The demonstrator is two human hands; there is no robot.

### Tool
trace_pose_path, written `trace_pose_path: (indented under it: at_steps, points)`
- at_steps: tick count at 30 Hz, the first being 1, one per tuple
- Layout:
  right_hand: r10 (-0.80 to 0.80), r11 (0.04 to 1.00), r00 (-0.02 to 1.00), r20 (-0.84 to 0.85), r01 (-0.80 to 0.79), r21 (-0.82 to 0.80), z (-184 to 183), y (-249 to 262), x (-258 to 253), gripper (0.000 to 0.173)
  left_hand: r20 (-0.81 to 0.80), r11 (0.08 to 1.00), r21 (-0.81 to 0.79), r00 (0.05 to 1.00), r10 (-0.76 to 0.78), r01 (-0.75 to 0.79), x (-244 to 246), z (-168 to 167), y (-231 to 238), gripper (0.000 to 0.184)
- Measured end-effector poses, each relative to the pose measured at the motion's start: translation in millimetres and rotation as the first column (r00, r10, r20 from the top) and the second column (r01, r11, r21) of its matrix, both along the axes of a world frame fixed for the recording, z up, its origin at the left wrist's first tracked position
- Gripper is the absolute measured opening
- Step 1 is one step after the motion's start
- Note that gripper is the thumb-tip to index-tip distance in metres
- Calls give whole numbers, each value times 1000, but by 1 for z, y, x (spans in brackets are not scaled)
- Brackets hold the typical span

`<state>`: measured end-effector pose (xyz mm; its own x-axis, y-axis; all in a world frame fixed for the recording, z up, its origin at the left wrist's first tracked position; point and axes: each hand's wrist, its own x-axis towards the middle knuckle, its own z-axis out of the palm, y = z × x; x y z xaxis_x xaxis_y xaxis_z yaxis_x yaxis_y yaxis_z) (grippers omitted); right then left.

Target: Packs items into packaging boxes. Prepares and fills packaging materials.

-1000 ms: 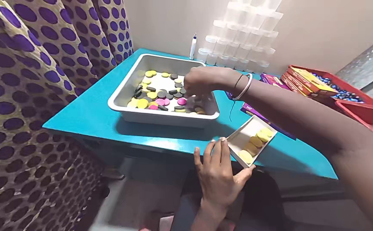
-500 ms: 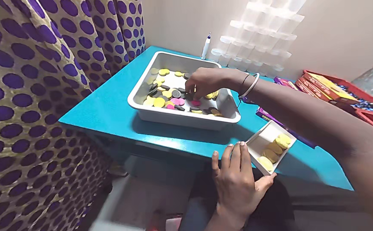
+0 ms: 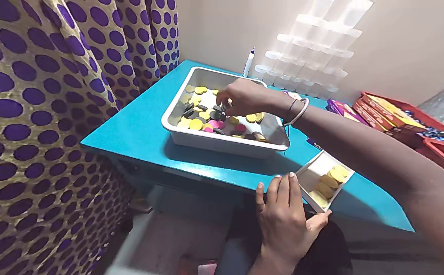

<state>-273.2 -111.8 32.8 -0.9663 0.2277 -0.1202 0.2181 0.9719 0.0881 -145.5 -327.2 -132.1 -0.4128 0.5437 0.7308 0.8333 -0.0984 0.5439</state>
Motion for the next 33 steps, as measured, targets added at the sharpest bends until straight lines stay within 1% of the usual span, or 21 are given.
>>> trace_pose_path:
  at_steps: [1, 3, 7, 13, 16, 18, 20, 22, 25, 27, 30, 33]
  points:
    - [2, 999, 1000, -19, -3, -37, 2, -1, -5, 28, 4, 1000, -1, 1000, -3, 3, 0, 0, 0, 84]
    - [52, 993, 998, -28, -54, -102, -3, 0, -13, 26, 3, 1000, 1, 1000, -1, 1, 0, 1, 0, 83]
    - [119, 990, 993, 6, -118, -80, -16, -1, -20, 21, 2, 1000, 10, 1000, 5, -5, 0, 0, 0, 84]
    - [146, 987, 989, -12, -146, -65, -18, 2, -16, 22, 10, 1000, 8, 1000, 5, -5, 3, -1, 2, 84]
    - [141, 986, 990, -27, -143, -82, -16, 2, -16, 23, 14, 1000, 7, 1000, 1, -1, 3, 0, 2, 84]
    - [109, 989, 994, -6, -109, -98, -13, 3, -15, 30, 11, 1000, 9, 1000, 3, -3, 3, 0, 1, 86]
    - [82, 990, 996, 17, -80, -116, -10, 5, -13, 34, 14, 1000, 13, 1000, 5, -5, 3, 0, 2, 85]
    - [76, 988, 997, 11, -73, -139, -8, 7, -8, 31, 13, 1000, 16, 1000, 7, -7, 3, 0, 2, 84]
    - [119, 980, 993, -26, -121, -157, -6, 13, -2, 24, 11, 1000, 23, 1000, 10, -10, 5, -2, 3, 84]
    - [98, 981, 994, -42, -103, -162, -4, 15, 1, 22, 2, 1000, 23, 1000, 20, -20, 5, -2, 4, 84]
    - [67, 987, 997, -45, -73, -143, -1, 14, 3, 23, 1, 999, 20, 1000, 24, -24, 6, -2, 4, 85]
    - [89, 987, 995, -54, -96, -133, -6, 19, 2, 23, 6, 1000, 18, 1000, 23, -23, 8, -2, 4, 85]
